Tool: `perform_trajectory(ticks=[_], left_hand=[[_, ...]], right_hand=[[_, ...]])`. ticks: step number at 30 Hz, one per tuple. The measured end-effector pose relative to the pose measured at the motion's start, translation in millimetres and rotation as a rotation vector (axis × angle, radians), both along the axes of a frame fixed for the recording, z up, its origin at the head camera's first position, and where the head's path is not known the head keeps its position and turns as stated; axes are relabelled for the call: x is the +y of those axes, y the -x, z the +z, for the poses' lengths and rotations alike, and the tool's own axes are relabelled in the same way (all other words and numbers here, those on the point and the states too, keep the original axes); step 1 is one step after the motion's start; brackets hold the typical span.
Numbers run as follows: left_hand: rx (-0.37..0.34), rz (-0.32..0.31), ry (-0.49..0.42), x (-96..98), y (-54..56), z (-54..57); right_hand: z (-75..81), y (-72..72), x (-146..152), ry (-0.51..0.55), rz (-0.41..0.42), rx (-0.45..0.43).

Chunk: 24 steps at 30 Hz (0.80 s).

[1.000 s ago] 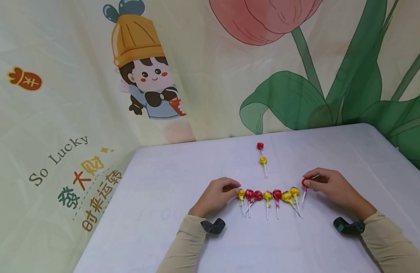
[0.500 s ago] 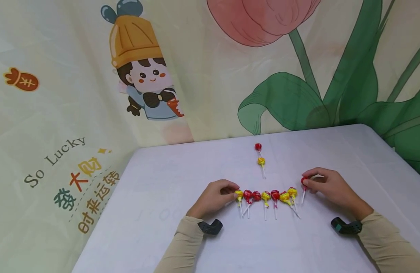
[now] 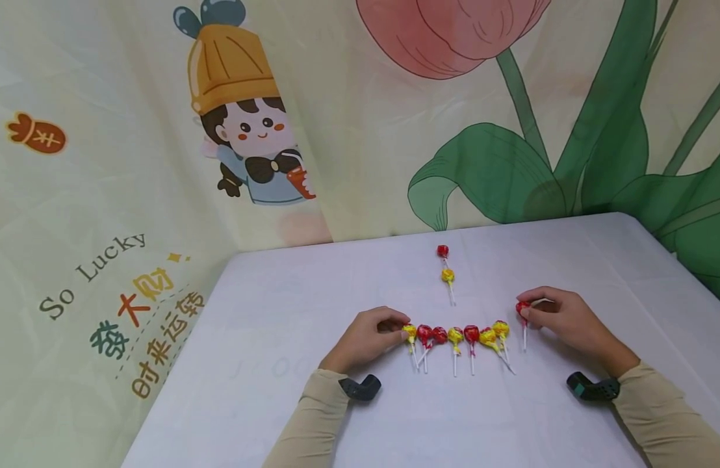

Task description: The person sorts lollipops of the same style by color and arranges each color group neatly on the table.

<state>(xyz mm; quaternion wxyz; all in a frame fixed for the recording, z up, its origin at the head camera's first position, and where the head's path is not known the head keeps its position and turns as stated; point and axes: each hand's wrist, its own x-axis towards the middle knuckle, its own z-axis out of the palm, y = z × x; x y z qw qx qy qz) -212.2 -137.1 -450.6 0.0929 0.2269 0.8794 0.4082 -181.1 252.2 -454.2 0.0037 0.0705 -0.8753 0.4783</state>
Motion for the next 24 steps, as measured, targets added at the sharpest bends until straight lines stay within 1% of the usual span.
perform_trajectory(ticks=[7, 12, 15, 20, 24], left_hand=[[0.005, -0.013, -0.004, -0.1, 4.0, -5.1], [0.003, -0.011, 0.011, 0.4, 4.0, -7.4], [-0.004, -0.006, -0.009, 1.5, 1.2, -9.0], [-0.002, -0.020, -0.026, 0.6, -2.2, -9.8], [0.025, -0.021, -0.016, -1.3, 1.4, -8.1]], right_hand=[[-0.4, 3.4, 1, 0.030, 0.009, 0.000], [-3.2, 7.5, 2, 0.067, 0.046, -0.015], [-4.3, 10.2, 2, 0.073, 0.052, -0.038], [1.5, 13.2, -2, 0.090, 0.052, -0.074], [10.3, 21.8, -9, 0.075, 0.058, -0.066]])
